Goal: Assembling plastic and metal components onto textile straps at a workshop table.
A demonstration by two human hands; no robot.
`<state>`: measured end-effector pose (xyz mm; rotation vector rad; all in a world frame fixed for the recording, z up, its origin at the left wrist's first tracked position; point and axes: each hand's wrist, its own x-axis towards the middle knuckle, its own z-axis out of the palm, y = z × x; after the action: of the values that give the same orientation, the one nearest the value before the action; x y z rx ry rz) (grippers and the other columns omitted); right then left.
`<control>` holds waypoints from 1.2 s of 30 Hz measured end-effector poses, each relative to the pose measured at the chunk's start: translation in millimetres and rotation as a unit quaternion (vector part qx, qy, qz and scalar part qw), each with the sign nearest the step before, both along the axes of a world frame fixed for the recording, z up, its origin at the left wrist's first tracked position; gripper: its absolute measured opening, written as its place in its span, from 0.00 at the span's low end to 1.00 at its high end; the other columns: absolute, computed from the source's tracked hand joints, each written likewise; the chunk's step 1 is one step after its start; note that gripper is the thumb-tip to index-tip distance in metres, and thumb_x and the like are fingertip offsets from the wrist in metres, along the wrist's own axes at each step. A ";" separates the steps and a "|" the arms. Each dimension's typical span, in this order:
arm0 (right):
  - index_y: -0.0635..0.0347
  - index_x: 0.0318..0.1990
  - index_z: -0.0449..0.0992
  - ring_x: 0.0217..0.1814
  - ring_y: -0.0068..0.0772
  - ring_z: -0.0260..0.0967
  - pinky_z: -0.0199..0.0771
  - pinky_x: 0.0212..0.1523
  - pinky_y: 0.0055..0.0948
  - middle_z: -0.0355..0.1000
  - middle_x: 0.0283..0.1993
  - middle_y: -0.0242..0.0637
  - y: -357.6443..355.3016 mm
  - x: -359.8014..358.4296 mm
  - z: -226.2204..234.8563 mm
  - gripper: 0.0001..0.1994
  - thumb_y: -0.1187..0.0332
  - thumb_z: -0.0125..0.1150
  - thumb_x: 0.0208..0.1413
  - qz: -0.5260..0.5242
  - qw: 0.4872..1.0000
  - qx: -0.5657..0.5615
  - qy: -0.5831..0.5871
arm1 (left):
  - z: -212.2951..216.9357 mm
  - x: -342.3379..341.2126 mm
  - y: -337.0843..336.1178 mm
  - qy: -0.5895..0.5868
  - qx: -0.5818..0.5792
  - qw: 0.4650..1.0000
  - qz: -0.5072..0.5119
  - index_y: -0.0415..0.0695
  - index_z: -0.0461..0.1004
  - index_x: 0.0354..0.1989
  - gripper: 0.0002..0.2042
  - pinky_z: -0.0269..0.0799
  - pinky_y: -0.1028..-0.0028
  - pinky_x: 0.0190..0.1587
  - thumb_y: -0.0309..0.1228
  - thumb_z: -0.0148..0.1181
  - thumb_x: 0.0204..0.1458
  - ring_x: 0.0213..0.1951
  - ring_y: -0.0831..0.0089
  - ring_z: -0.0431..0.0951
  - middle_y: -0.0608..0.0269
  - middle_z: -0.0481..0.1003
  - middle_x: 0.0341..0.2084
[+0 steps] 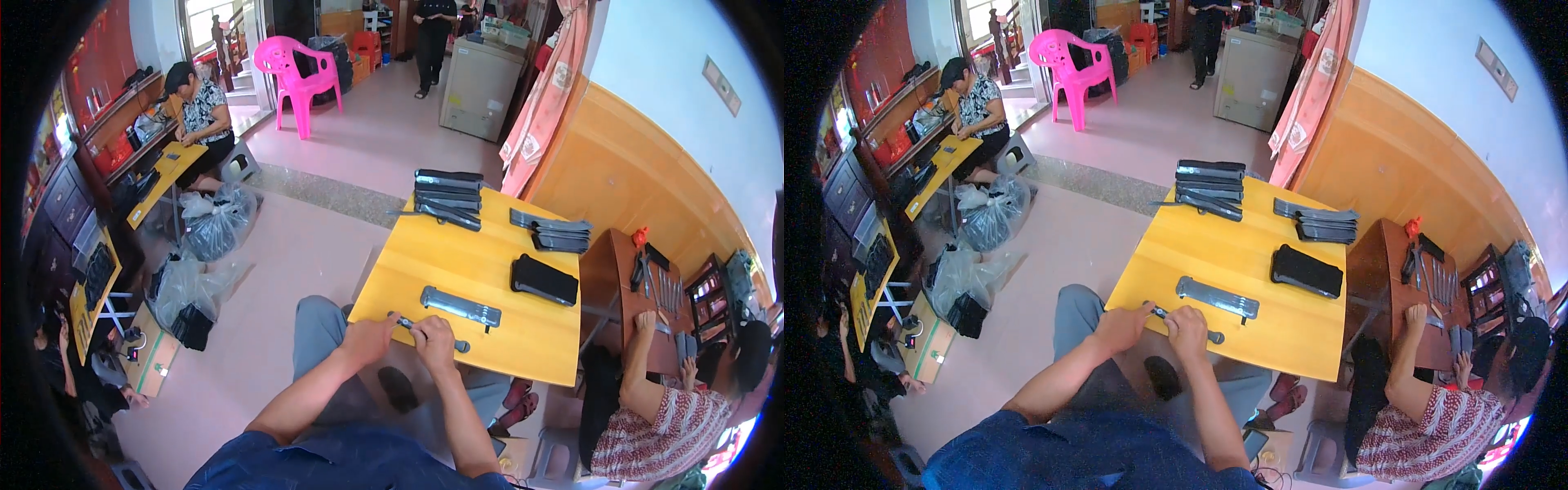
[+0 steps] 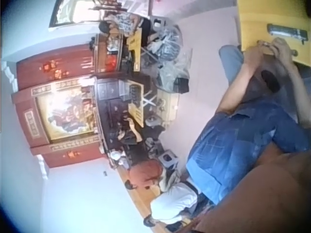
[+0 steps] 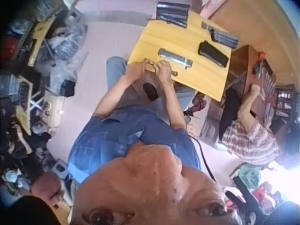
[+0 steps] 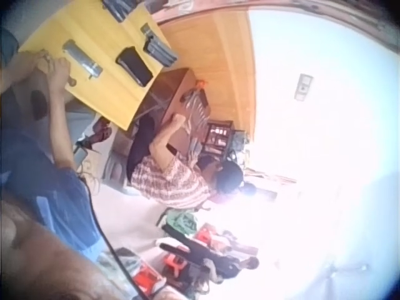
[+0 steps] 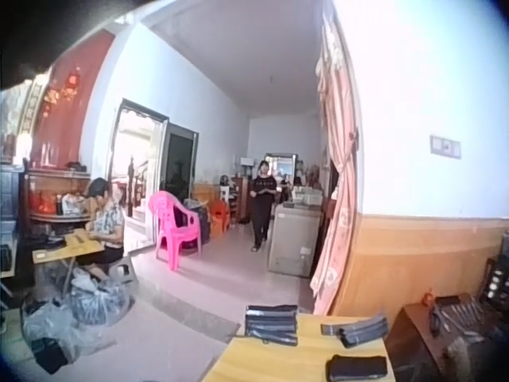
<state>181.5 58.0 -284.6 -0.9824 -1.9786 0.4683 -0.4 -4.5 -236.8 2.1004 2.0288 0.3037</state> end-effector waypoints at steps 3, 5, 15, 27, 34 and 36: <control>0.59 0.29 0.81 0.38 0.49 0.73 0.73 0.43 0.44 0.75 0.31 0.41 0.6 1.4 -0.3 0.02 0.74 0.69 0.47 -0.001 1.000 0.006 0.006 | -2.8 0.1 0.5 -0.002 0.005 1.000 -0.007 0.53 0.71 0.67 0.21 0.78 0.51 0.33 0.38 0.46 0.68 0.28 0.50 0.83 0.51 0.82 0.26; 0.59 0.29 0.81 0.38 0.49 0.73 0.73 0.42 0.44 0.75 0.31 0.41 -0.5 -0.1 2.0 0.02 0.74 0.69 0.47 -0.002 1.000 0.005 0.008 | -4.7 -0.4 1.0 0.000 0.001 1.000 -0.006 0.53 0.71 0.67 0.21 0.78 0.50 0.33 0.38 0.45 0.68 0.28 0.50 0.83 0.51 0.82 0.27; 0.60 0.29 0.81 0.37 0.49 0.73 0.73 0.43 0.44 0.75 0.31 0.42 0.6 -0.3 2.0 0.02 0.74 0.69 0.48 -0.001 1.000 0.012 0.014 | -11.9 -8.0 -0.2 0.003 0.019 1.000 0.002 0.51 0.69 0.67 0.24 0.80 0.51 0.33 0.29 0.49 0.60 0.28 0.50 0.84 0.49 0.82 0.27; 0.59 0.29 0.81 0.38 0.49 0.73 0.74 0.44 0.44 0.76 0.32 0.42 -2.3 -1.3 9.6 0.02 0.74 0.70 0.47 -0.005 1.000 0.001 0.003 | -18.0 -15.4 -0.2 -0.021 0.029 0.999 -0.008 0.53 0.70 0.66 0.22 0.77 0.50 0.31 0.32 0.51 0.62 0.28 0.50 0.83 0.50 0.81 0.27; 0.60 0.30 0.81 0.38 0.50 0.73 0.74 0.44 0.44 0.75 0.33 0.42 -4.9 -1.1 13.0 0.03 0.74 0.70 0.48 -0.007 1.000 -0.002 -0.002 | -21.6 -14.5 -2.1 -0.023 0.027 0.999 -0.009 0.55 0.70 0.68 0.22 0.77 0.50 0.29 0.34 0.50 0.64 0.28 0.51 0.83 0.52 0.81 0.27; 0.59 0.31 0.81 0.39 0.50 0.73 0.73 0.43 0.45 0.75 0.33 0.42 -5.5 -0.3 13.8 0.03 0.74 0.70 0.48 -0.008 1.000 0.003 -0.007 | -23.5 -13.8 -2.2 -0.014 0.029 0.999 -0.011 0.54 0.69 0.68 0.23 0.77 0.51 0.28 0.34 0.49 0.64 0.28 0.52 0.83 0.53 0.81 0.27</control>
<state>181.3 52.5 -270.9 -0.9993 -1.9830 0.4475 -14.2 -6.7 -260.3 2.1387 2.0023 0.3912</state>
